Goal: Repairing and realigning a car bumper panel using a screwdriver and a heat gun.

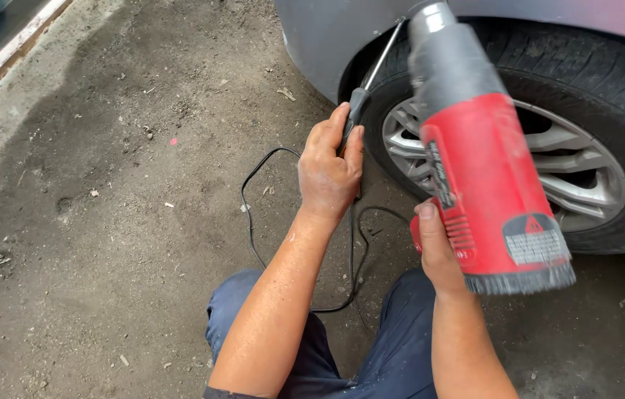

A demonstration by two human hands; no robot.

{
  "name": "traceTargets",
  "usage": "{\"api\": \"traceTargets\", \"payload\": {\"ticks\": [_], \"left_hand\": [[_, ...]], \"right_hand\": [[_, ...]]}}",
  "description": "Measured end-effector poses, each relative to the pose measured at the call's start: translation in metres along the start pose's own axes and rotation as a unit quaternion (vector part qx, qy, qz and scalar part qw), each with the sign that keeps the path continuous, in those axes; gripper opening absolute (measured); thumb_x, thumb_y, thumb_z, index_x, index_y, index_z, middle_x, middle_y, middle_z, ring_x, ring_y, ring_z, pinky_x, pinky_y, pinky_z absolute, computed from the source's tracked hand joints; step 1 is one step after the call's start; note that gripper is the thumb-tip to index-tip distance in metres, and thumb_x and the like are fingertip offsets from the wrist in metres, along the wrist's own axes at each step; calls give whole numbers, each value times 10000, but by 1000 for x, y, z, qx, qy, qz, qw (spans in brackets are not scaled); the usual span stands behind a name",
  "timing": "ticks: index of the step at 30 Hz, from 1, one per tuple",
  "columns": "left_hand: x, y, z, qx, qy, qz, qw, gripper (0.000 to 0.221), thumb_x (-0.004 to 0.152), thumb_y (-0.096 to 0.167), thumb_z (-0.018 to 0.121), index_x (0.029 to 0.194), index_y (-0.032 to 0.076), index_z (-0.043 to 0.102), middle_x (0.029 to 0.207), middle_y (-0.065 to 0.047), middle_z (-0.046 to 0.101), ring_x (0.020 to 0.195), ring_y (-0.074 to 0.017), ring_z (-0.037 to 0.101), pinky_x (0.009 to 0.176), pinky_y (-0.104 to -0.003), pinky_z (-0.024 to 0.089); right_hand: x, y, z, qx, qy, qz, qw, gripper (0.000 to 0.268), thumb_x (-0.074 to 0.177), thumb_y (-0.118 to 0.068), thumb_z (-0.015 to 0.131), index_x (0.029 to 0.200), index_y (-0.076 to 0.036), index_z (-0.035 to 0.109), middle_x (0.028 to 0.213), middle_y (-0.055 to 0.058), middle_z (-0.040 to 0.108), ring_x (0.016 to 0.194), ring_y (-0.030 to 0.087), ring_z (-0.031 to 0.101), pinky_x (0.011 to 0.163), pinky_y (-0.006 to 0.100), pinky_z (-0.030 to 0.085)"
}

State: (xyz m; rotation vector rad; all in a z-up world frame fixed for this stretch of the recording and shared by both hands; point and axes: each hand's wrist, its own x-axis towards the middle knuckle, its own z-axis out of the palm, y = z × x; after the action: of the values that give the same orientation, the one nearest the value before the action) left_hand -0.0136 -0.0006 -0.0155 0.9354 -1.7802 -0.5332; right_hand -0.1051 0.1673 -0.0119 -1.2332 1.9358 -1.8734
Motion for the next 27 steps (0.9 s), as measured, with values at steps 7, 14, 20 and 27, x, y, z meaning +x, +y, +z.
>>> {"api": "traceTargets", "payload": {"ticks": [7,14,20,27], "left_hand": [[4,1,-5,4,-10,4,1000,331,993,183,703,1291,45,659,1088,-125,712,962,-279,729,830,-368,594],[3,1,-6,8,-7,24,1000,320,1008,168,697,1299,42,654,1082,-132,709,958,-288,722,830,-375,587],[6,0,-9,18,-28,7,999,328,1000,151,696,1304,36,657,1022,-132,704,889,-272,717,786,-381,581],[3,0,-10,19,-24,18,999,317,1022,119,688,1325,34,654,996,-113,689,859,-226,700,774,-354,569]], "right_hand": [[-11,11,-3,74,20,2,997,306,1083,-135,617,1353,5,580,1116,86,676,934,147,660,857,300,555],[-13,27,-13,118,10,82,990,345,1007,-129,618,1310,23,552,1179,104,654,896,153,661,804,319,561],[-17,52,-5,281,93,52,954,339,1016,-136,633,1317,-1,557,1220,122,656,890,161,676,819,334,579],[-15,71,3,205,8,101,973,361,995,-109,627,1324,16,549,1206,153,665,899,167,673,811,337,577]]}}
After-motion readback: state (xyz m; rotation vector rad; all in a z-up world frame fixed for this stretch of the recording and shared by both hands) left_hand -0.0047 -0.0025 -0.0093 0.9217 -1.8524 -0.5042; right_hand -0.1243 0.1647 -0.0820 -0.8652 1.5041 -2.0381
